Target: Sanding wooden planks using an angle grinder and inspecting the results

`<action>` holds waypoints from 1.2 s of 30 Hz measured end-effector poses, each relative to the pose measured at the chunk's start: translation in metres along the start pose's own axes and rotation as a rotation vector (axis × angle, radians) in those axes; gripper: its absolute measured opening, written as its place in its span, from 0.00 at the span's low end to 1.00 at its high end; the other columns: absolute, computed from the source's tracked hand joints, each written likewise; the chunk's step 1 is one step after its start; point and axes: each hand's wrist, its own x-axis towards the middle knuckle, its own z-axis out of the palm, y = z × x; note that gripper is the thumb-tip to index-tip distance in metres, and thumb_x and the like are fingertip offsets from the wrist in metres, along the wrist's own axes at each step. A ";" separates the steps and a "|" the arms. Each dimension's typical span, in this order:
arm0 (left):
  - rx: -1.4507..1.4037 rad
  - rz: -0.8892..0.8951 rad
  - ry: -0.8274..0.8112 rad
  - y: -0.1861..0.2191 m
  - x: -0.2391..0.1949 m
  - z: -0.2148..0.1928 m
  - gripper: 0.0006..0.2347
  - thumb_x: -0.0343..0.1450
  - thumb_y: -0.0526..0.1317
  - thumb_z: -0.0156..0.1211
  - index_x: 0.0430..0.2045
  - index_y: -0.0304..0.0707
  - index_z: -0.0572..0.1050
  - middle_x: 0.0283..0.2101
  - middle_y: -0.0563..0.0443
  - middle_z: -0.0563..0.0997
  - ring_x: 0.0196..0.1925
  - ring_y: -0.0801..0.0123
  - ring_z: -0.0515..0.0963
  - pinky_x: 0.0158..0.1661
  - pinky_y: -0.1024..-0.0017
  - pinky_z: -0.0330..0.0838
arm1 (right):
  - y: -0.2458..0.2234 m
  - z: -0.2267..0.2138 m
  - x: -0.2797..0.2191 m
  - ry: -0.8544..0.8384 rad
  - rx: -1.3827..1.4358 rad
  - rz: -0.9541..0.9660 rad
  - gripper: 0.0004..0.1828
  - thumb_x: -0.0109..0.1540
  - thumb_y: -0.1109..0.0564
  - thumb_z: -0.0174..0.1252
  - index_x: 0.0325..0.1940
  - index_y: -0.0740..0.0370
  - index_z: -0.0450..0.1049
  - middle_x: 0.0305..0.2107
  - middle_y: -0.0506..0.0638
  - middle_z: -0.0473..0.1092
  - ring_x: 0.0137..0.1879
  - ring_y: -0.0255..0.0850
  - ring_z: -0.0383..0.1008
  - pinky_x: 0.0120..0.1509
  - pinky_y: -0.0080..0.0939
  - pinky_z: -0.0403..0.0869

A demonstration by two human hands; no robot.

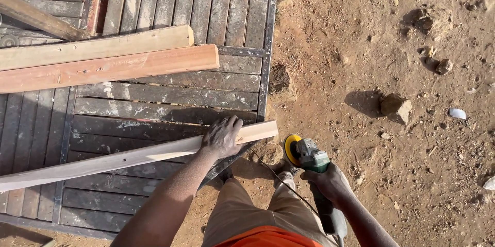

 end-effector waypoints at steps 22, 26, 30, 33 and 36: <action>-0.320 -0.072 -0.291 -0.043 0.034 0.008 0.33 0.63 0.70 0.61 0.56 0.54 0.63 0.40 0.36 0.76 0.44 0.46 0.79 0.41 0.54 0.72 | 0.036 0.016 -0.014 0.051 -0.056 0.110 0.32 0.45 0.58 0.76 0.50 0.66 0.71 0.33 0.57 0.76 0.35 0.47 0.72 0.37 0.47 0.72; -0.119 0.167 -0.043 -0.051 0.044 0.007 0.27 0.71 0.62 0.55 0.56 0.44 0.63 0.66 0.39 0.63 0.74 0.37 0.57 0.65 0.39 0.53 | -0.004 0.013 -0.043 0.094 -0.089 0.062 0.24 0.43 0.53 0.71 0.42 0.61 0.78 0.26 0.54 0.75 0.31 0.44 0.71 0.34 0.44 0.66; -0.058 0.025 0.103 -0.031 0.031 0.020 0.28 0.78 0.52 0.39 0.74 0.43 0.51 0.71 0.39 0.65 0.70 0.42 0.63 0.65 0.37 0.52 | -0.016 0.010 -0.031 0.107 -0.120 -0.073 0.12 0.47 0.49 0.72 0.26 0.58 0.81 0.18 0.49 0.72 0.24 0.39 0.65 0.30 0.41 0.61; 0.022 -0.026 -0.027 -0.025 0.035 0.011 0.36 0.76 0.66 0.29 0.76 0.45 0.43 0.77 0.43 0.54 0.78 0.48 0.51 0.68 0.41 0.46 | -0.036 0.015 -0.020 0.115 -0.061 -0.099 0.12 0.48 0.51 0.71 0.32 0.57 0.82 0.20 0.49 0.72 0.25 0.38 0.65 0.30 0.42 0.63; 0.246 -0.006 -0.092 -0.041 0.045 0.054 0.58 0.59 0.61 0.75 0.76 0.43 0.36 0.79 0.44 0.47 0.79 0.47 0.47 0.67 0.41 0.52 | -0.060 0.021 -0.009 0.144 -0.181 -0.123 0.14 0.45 0.46 0.67 0.29 0.54 0.79 0.19 0.46 0.69 0.25 0.38 0.63 0.31 0.44 0.60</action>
